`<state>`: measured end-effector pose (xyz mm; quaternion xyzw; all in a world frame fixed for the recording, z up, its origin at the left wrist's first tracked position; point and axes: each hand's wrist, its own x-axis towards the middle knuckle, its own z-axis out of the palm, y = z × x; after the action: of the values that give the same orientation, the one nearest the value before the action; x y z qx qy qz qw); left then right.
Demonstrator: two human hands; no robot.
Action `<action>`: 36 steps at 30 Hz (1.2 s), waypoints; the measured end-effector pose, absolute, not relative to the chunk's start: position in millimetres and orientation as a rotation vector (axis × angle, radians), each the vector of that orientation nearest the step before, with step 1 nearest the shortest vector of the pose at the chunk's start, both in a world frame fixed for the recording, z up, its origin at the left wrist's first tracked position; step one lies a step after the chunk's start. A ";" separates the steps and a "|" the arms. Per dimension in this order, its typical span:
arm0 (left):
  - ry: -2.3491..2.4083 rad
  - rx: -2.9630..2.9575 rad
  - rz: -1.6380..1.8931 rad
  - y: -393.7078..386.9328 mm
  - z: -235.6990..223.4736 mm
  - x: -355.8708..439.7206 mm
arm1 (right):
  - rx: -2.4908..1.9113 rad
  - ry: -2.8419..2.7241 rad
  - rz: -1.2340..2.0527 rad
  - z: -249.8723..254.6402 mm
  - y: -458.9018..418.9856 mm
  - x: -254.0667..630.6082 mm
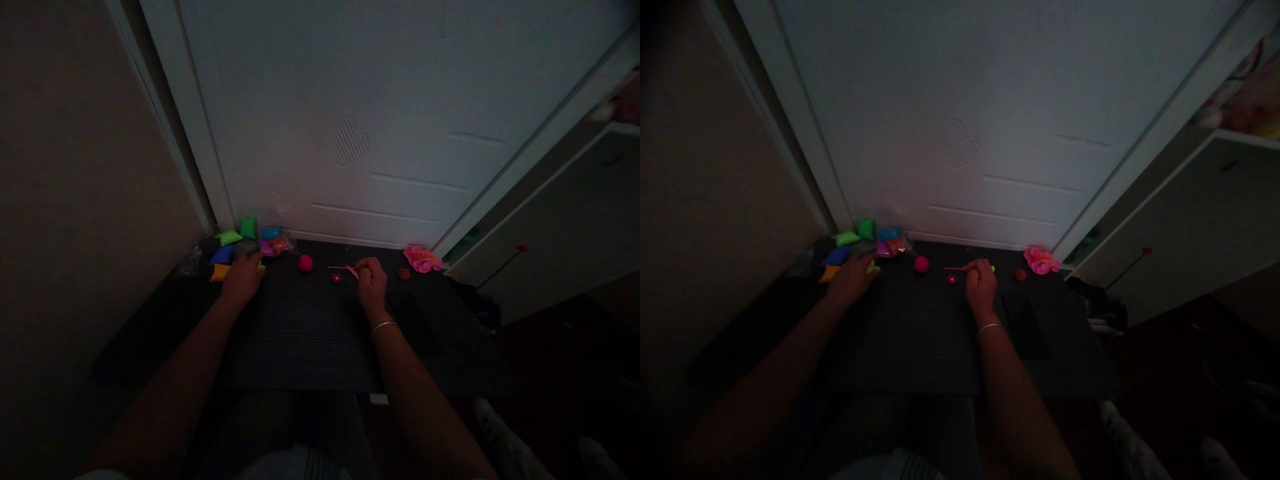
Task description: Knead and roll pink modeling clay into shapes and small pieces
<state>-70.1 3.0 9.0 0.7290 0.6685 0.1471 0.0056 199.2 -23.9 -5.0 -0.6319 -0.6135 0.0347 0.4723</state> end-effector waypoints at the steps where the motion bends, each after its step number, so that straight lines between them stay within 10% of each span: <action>1: 2.068 2.269 0.506 2.2 7.3 -70.7 | -1.555 -1.502 0.094 -2.2 -24.0 197.7; 8: 1.428 1.483 1.196 -18.1 5.8 -59.8 | -1.474 -1.689 0.325 20.4 -42.1 171.0; 19: 0.930 1.082 0.940 -92.5 -16.6 -25.1 | -1.319 -1.267 1.127 -24.3 -128.5 121.2; 36: 1.137 1.442 0.907 -102.9 -23.5 -9.1 | -1.499 -1.315 0.891 -27.6 -134.9 128.5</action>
<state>-9.1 -102.9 -23.5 0.6016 0.4741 0.3785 0.5197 128.5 -134.9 -27.6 -0.6093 -0.5343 0.3622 0.4605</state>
